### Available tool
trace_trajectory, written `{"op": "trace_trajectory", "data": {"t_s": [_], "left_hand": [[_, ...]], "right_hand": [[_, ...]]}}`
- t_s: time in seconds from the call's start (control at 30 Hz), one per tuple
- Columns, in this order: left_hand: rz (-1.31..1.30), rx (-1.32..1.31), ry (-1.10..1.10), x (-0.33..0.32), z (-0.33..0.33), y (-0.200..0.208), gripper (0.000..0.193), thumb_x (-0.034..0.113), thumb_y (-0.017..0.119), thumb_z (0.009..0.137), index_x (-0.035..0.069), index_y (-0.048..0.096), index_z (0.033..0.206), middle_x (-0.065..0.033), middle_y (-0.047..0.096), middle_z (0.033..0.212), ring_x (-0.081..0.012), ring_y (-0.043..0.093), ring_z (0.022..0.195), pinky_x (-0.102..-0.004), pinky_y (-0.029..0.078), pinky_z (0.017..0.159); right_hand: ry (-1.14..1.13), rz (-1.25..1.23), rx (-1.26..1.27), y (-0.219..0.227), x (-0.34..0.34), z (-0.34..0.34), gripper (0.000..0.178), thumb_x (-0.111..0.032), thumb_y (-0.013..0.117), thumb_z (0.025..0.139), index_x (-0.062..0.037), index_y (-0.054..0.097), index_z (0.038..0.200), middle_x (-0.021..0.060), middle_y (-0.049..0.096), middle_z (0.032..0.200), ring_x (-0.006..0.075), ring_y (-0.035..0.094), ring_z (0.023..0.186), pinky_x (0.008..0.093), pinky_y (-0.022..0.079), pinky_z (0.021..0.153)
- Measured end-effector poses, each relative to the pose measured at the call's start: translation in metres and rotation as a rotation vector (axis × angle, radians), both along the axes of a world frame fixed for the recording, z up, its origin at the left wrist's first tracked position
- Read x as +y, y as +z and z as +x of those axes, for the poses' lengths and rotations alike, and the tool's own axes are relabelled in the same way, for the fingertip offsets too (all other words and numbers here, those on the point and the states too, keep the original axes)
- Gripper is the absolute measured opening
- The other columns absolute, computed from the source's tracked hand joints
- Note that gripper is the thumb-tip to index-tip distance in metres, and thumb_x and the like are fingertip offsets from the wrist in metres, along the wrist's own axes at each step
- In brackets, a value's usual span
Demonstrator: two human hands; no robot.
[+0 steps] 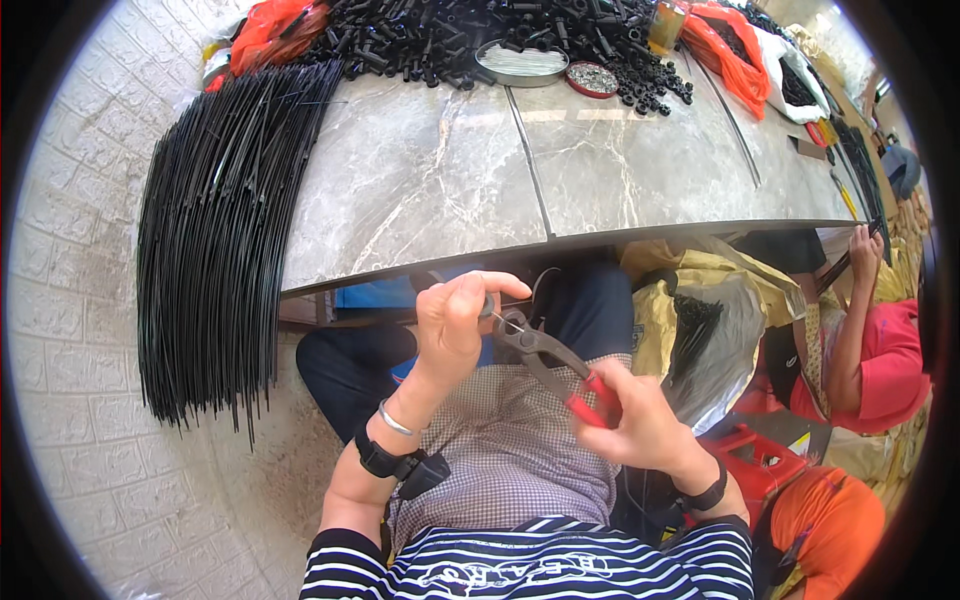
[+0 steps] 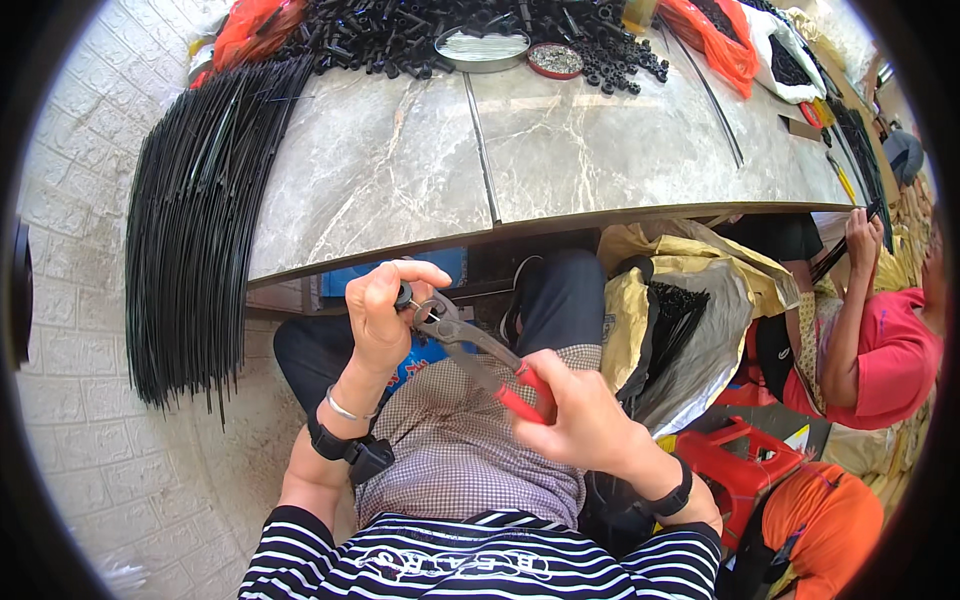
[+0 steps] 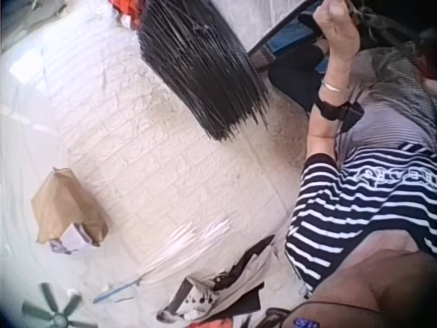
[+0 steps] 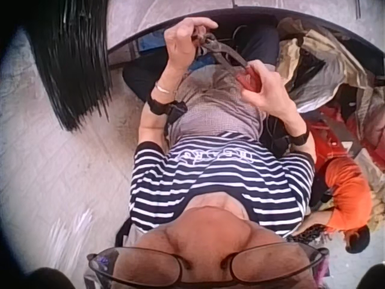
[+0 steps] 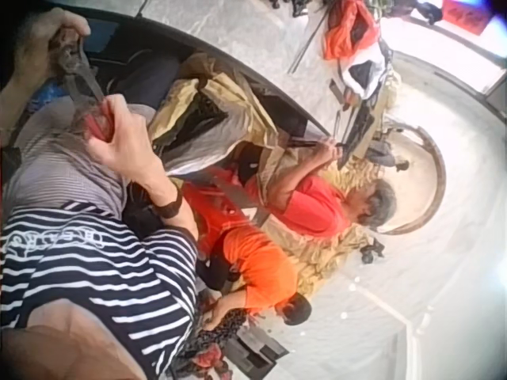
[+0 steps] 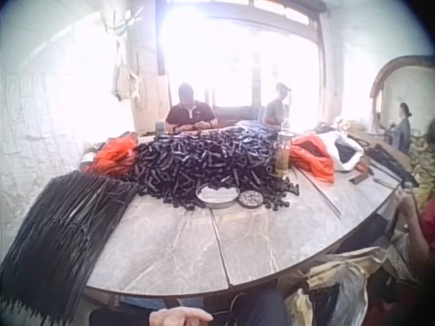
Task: Assembling umbrella frames by attaching rods and components to a central hub.
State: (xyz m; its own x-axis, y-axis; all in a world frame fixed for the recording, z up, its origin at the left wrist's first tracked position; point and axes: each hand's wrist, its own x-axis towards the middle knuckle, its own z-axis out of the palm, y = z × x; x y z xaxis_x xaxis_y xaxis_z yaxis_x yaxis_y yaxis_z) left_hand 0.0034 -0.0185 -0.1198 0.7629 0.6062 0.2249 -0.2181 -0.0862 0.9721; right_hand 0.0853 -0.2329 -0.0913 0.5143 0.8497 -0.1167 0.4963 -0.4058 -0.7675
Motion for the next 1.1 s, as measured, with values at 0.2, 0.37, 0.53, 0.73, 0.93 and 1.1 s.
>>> {"op": "trace_trajectory", "data": {"t_s": [0.2, 0.37, 0.53, 0.73, 0.93, 1.1], "left_hand": [[0.001, -0.002, -0.003, 0.001, -0.001, -0.001, 0.047, 0.028, 0.037, 0.094, -0.003, 0.069, 0.080, 0.0007, 0.050, 0.057, -0.0046, 0.040, 0.050, -0.0220, 0.028, 0.046], [0.022, -0.056, -0.007, 0.006, -0.002, -0.008, 0.047, 0.028, 0.036, 0.094, -0.004, 0.068, 0.078, -0.0003, 0.052, 0.056, -0.0047, 0.041, 0.049, -0.0222, 0.028, 0.045], [0.014, -0.001, 0.003, 0.001, 0.003, 0.002, 0.049, 0.029, 0.035, 0.094, -0.004, 0.067, 0.076, -0.0012, 0.054, 0.055, -0.0055, 0.041, 0.046, -0.0225, 0.028, 0.044], [-0.045, -0.035, -0.035, 0.001, 0.000, 0.001, 0.051, 0.030, 0.034, 0.095, -0.004, 0.067, 0.076, -0.0033, 0.052, 0.054, -0.0064, 0.039, 0.046, -0.0231, 0.028, 0.045], [-0.144, -0.024, -0.088, -0.002, 0.001, 0.004, 0.055, 0.033, 0.032, 0.096, -0.004, 0.067, 0.074, -0.0051, 0.054, 0.054, -0.0073, 0.039, 0.046, -0.0238, 0.029, 0.046], [-0.094, 0.014, -0.068, -0.006, 0.000, 0.014, 0.053, 0.032, 0.033, 0.095, -0.003, 0.067, 0.073, -0.0052, 0.056, 0.056, -0.0062, 0.039, 0.046, -0.0230, 0.029, 0.045]], "right_hand": [[0.035, 0.146, -0.086, 0.001, 0.008, 0.008, 0.037, -0.012, 0.071, 0.076, -0.0005, 0.057, 0.108, 0.0120, 0.058, 0.080, 0.0276, 0.058, 0.072, 0.0326, 0.046, 0.070], [0.148, -0.103, 0.637, 0.019, 0.005, 0.003, 0.037, -0.018, 0.072, 0.081, 0.0009, 0.054, 0.107, 0.0126, 0.058, 0.065, 0.0286, 0.060, 0.058, 0.0323, 0.047, 0.056], [0.085, 0.055, -0.054, -0.002, 0.002, -0.007, 0.049, -0.022, 0.078, 0.074, 0.0003, 0.050, 0.108, 0.0089, 0.055, 0.057, 0.0245, 0.061, 0.052, 0.0337, 0.046, 0.049], [0.244, 0.091, 0.789, 0.005, -0.007, 0.008, 0.040, -0.010, 0.069, 0.075, 0.0009, 0.052, 0.111, 0.0013, 0.055, 0.069, 0.0107, 0.051, 0.054, 0.0238, 0.040, 0.051], [0.263, 0.165, 1.031, -0.002, -0.009, 0.008, 0.046, -0.006, 0.061, 0.083, 0.0049, 0.047, 0.126, 0.0026, 0.057, 0.085, 0.0113, 0.054, 0.074, 0.0250, 0.044, 0.066], [0.304, 0.258, 0.302, 0.000, -0.003, 0.004, 0.054, -0.007, 0.055, 0.090, 0.0057, 0.035, 0.139, 0.0151, 0.057, 0.108, 0.0246, 0.059, 0.093, 0.0321, 0.047, 0.082]]}}
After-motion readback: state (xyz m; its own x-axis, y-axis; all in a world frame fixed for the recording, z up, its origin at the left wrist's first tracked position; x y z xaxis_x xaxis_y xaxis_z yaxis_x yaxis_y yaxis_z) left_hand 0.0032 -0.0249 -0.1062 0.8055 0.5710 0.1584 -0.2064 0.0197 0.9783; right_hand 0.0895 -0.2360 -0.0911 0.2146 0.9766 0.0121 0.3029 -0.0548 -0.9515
